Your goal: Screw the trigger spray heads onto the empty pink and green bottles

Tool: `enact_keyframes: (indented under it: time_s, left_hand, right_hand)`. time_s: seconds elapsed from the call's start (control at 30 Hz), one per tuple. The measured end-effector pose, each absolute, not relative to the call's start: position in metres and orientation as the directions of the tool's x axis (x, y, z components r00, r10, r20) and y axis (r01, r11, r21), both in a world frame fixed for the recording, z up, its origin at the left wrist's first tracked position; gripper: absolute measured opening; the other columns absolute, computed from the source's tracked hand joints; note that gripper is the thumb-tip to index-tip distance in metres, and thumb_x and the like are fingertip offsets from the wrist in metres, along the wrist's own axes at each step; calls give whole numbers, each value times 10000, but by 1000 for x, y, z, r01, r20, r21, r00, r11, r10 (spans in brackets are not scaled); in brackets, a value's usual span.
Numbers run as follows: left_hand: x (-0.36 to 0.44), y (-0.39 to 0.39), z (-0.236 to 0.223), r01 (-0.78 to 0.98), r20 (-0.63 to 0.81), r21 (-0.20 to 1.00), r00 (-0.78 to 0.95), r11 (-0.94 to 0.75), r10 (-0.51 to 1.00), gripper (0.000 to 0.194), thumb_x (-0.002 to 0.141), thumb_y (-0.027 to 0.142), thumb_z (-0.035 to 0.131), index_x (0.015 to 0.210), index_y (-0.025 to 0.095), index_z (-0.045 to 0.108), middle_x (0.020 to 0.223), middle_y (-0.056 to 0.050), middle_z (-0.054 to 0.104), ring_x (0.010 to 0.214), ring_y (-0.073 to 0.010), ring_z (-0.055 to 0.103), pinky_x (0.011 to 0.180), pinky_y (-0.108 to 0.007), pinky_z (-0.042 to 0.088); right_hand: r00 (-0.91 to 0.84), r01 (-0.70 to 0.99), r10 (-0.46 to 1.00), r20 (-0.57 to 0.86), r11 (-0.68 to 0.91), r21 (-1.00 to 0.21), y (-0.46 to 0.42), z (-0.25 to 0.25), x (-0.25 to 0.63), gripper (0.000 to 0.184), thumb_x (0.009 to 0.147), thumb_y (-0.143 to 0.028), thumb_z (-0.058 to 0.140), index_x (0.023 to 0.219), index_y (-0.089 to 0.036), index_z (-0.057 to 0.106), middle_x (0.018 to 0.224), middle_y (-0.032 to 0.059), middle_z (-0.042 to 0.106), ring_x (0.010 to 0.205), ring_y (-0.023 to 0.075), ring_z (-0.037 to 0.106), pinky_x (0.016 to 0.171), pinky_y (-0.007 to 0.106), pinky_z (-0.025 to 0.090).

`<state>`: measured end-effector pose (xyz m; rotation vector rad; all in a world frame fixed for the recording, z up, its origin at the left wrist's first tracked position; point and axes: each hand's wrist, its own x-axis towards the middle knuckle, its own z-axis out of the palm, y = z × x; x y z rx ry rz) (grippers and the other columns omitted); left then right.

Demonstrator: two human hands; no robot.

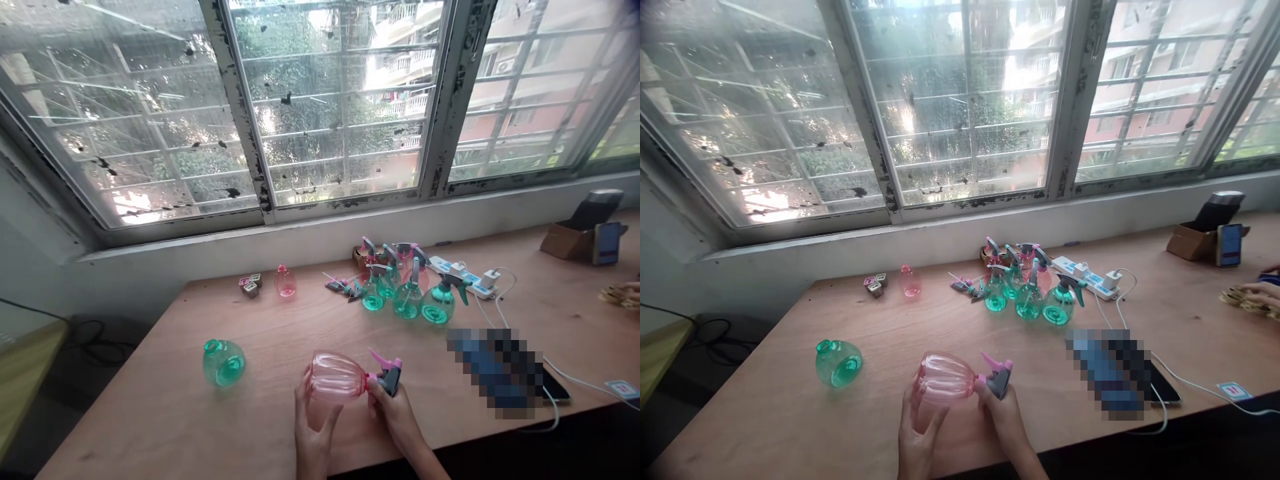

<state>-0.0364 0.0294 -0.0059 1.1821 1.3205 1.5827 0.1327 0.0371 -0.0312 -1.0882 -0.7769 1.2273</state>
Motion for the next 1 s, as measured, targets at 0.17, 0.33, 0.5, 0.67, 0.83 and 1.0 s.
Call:
enact_keyframes:
  time_s: [0.17, 0.33, 0.5, 0.67, 0.83, 1.0]
  left_hand:
    - [-24, 29, -2, -136, 108, 978, -305, -156, 946, 751, 697, 552, 785, 1322, 217, 538, 1376, -130, 603, 1339, -319, 511, 1152, -446, 369]
    - [-35, 32, 5, -224, -75, 974, -406, -20, 911, 704, 785, 678, 640, 1285, 189, 562, 1282, -138, 645, 1265, -321, 571, 1107, -447, 409]
    - [-40, 34, 9, -251, -67, 966, -457, -56, 887, 705, 723, 630, 737, 1252, 195, 570, 1235, -114, 667, 1231, -303, 594, 1073, -403, 441]
    - [-38, 35, 7, -222, -60, 974, -477, -54, 877, 655, 683, 581, 787, 1184, 211, 588, 1081, -74, 710, 1059, -277, 676, 958, -370, 512]
    - [-43, 35, 7, -167, -22, 984, -445, -59, 895, 638, 735, 559, 751, 1251, 232, 568, 1238, -74, 658, 1178, -266, 608, 1003, -344, 475]
    - [-42, 35, 9, -156, 10, 984, -437, -86, 900, 552, 803, 529, 705, 1248, 237, 559, 1177, -56, 658, 1111, -219, 621, 950, -298, 487]
  right_hand:
    - [197, -400, 976, -95, -9, -917, 36, -27, 132, 575, 868, -700, 544, 741, -153, 666, 507, 4, 559, 445, 128, 480, 422, 231, 362]
    - [75, -209, 994, 75, 89, -974, 27, -3, 132, 401, 809, -549, 718, 1016, -208, 762, 846, 68, 748, 742, 236, 673, 670, 312, 547]
    - [-36, -135, 966, 257, 250, -959, 25, 7, 134, 372, 784, -534, 729, 1029, -261, 790, 989, 91, 774, 946, 313, 695, 874, 402, 542]
    - [16, -178, 993, 113, 114, -977, 27, 2, 132, 396, 769, -494, 772, 1087, -257, 751, 891, 72, 782, 823, 286, 716, 732, 353, 560]
    - [-19, -246, 999, 26, 20, -969, 24, -2, 122, 356, 840, -526, 708, 912, -180, 751, 605, 24, 694, 572, 183, 631, 584, 279, 478]
    - [64, -346, 994, -85, -58, -937, 21, 1, 109, 533, 828, -639, 663, 998, -138, 727, 472, -18, 603, 430, 159, 589, 494, 272, 459]
